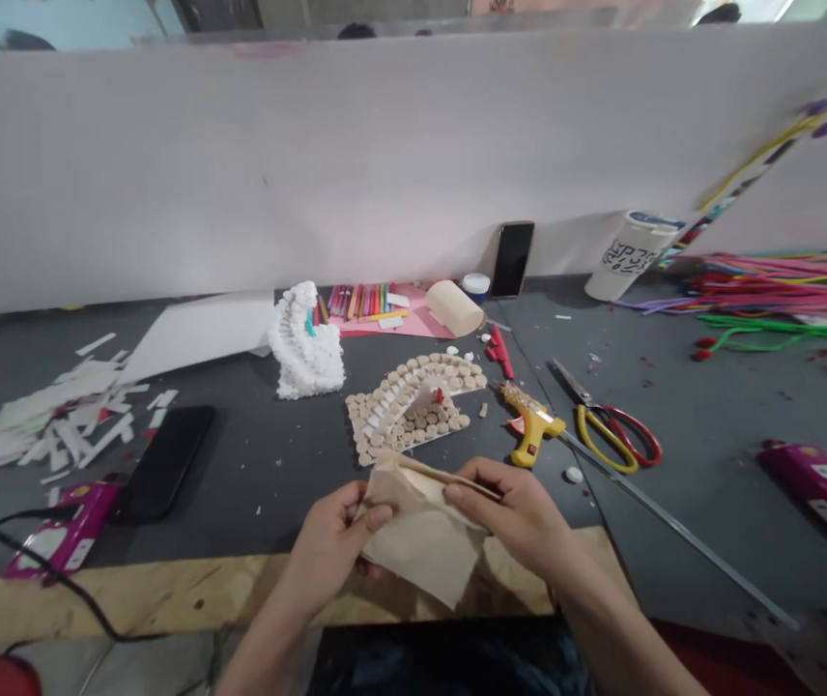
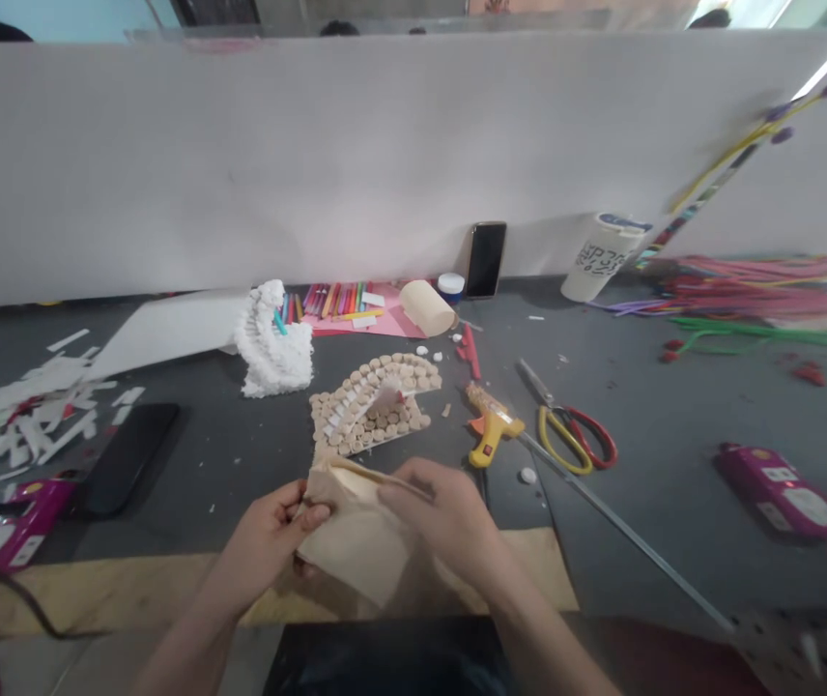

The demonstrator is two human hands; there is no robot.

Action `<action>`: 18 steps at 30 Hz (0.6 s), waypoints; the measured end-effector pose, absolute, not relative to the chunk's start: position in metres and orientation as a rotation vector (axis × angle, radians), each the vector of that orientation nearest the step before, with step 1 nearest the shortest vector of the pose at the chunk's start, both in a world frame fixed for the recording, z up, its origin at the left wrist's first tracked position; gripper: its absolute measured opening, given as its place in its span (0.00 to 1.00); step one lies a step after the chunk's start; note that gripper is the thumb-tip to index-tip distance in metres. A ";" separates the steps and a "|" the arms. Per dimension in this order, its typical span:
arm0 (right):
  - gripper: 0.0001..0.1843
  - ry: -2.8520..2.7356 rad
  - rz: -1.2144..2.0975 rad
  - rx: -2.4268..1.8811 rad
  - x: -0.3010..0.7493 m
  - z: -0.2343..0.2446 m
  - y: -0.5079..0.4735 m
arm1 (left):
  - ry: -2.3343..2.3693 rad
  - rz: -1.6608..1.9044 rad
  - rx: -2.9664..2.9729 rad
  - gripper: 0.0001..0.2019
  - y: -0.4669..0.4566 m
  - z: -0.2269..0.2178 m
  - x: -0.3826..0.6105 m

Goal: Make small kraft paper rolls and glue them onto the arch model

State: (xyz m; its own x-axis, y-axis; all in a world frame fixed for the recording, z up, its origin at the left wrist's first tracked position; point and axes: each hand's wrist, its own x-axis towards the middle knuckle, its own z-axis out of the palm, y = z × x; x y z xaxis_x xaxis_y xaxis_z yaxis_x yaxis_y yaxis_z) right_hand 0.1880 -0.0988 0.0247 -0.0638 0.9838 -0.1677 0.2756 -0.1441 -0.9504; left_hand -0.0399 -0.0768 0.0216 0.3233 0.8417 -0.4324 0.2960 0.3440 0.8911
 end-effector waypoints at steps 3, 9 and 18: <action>0.20 -1.356 1.203 -1.514 0.192 0.006 -0.106 | 1.305 0.544 1.251 0.17 -0.085 0.008 -0.038; 0.22 -1.349 1.049 -1.585 0.195 -0.010 -0.120 | 1.403 0.571 1.355 0.16 -0.094 -0.002 -0.033; 0.23 -1.329 0.851 -1.563 0.241 -0.007 -0.096 | 1.497 0.711 1.404 0.20 -0.066 0.000 -0.048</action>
